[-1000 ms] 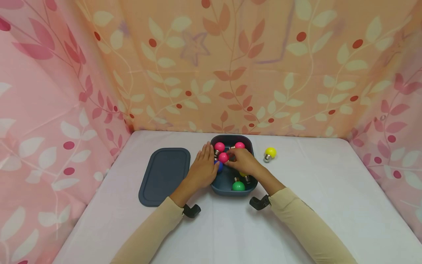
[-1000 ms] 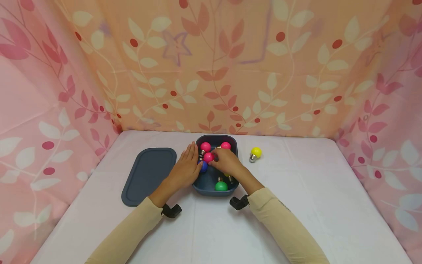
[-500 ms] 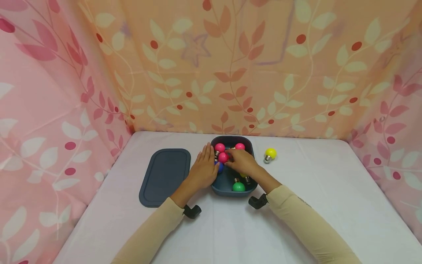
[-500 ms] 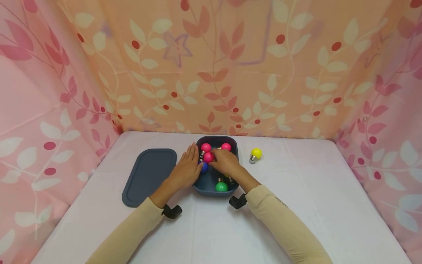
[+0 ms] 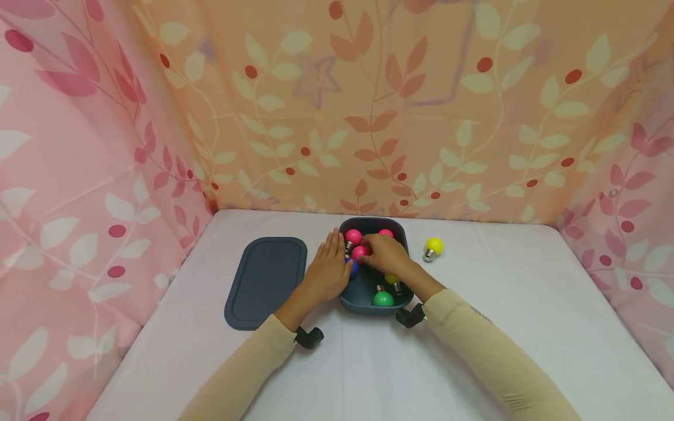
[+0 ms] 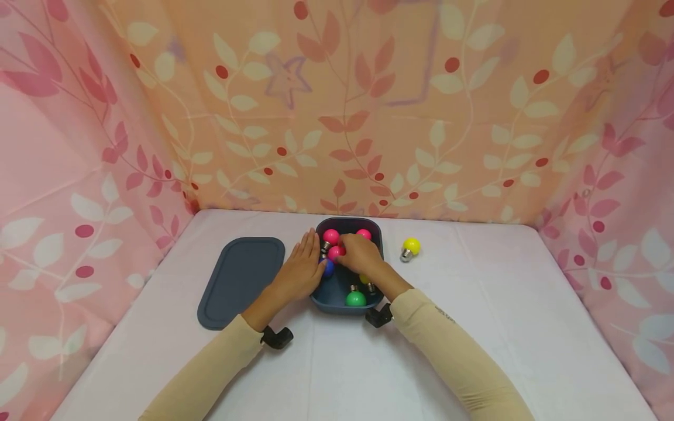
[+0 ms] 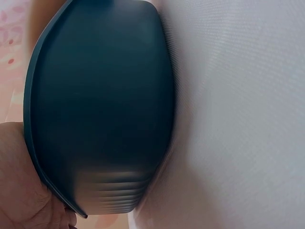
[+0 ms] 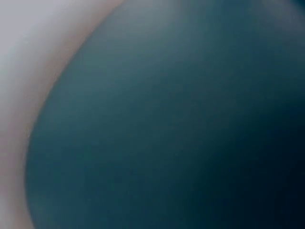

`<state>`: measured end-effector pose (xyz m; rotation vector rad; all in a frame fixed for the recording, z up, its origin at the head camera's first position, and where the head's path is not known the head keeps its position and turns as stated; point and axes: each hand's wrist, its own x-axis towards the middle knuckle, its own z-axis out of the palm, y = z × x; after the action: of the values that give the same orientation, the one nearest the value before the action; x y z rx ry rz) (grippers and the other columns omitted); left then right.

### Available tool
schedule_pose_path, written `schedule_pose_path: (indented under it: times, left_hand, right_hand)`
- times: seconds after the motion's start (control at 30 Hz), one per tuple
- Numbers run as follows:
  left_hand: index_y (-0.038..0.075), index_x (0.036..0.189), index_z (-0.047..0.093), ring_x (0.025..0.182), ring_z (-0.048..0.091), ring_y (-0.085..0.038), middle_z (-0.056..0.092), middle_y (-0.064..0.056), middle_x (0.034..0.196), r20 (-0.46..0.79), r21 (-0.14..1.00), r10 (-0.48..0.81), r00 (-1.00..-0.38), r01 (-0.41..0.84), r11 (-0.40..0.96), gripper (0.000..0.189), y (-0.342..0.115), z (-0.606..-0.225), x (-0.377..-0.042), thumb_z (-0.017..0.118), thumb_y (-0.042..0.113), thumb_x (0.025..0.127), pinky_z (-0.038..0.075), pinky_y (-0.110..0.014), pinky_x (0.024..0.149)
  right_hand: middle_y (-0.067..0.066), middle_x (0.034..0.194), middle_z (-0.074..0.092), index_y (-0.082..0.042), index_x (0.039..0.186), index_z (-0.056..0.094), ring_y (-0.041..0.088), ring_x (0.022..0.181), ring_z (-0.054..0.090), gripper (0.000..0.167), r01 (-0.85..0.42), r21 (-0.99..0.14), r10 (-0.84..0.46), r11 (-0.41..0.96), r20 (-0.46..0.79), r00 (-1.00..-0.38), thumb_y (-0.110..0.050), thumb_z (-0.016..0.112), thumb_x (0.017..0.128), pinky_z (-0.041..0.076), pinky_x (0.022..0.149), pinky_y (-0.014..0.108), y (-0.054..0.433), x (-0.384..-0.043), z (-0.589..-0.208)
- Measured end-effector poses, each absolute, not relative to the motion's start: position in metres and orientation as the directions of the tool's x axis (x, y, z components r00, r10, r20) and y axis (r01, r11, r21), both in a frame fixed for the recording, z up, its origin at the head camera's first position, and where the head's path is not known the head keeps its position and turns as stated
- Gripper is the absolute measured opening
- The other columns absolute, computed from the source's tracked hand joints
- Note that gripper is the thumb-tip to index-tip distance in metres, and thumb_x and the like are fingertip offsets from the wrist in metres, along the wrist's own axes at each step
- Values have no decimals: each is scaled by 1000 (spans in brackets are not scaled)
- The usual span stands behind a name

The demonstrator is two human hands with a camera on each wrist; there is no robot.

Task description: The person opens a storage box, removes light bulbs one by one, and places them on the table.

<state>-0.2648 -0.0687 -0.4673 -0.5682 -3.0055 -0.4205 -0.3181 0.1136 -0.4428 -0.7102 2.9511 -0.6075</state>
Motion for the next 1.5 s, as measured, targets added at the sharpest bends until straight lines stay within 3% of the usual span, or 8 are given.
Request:
schedule_pose_path:
  times: [0.4,0.67,0.8,0.97,1.5]
  left_hand:
    - [-5,160,10,156,0,-33,1,-19,169,97,237,341,-935,355,905,70,-67,-471,-267,32,39,110,10,-47,124]
    - [-5,160,11,156,-2,-32,2,-20,169,91,255,327,-941,339,906,70,-68,-472,-266,34,38,110,10,-47,124]
    - [-5,160,10,156,-1,-32,1,-20,169,89,263,327,-941,338,904,70,-68,-471,-265,36,37,110,9,-48,124]
    - [-4,160,8,156,-2,-32,-1,-19,169,84,279,332,-940,342,897,70,-67,-469,-265,36,36,110,7,-47,124]
    - [-6,160,11,156,-2,-33,0,-20,169,91,283,336,-938,348,894,70,-67,-468,-265,33,39,110,7,-47,124]
  right_hand:
    - [9,98,76,-3,113,72,23,89,70,40,-426,-438,-422,792,113,-900,-27,85,84,59,77,40,120,-320,-449]
    - [11,104,75,-3,125,70,26,94,71,47,-436,-465,-414,770,156,-897,-26,82,86,59,82,41,127,-310,-439]
    - [11,102,75,-4,124,71,26,89,70,45,-437,-497,-398,750,188,-898,-27,82,87,59,79,41,135,-303,-430]
    - [8,99,73,-6,127,70,20,80,66,48,-377,-562,-345,736,168,-924,-32,81,88,59,70,32,148,-295,-421]
    - [10,100,74,-7,130,69,26,83,62,52,-318,-622,-217,715,236,-947,-36,81,88,53,66,32,191,-276,-402]
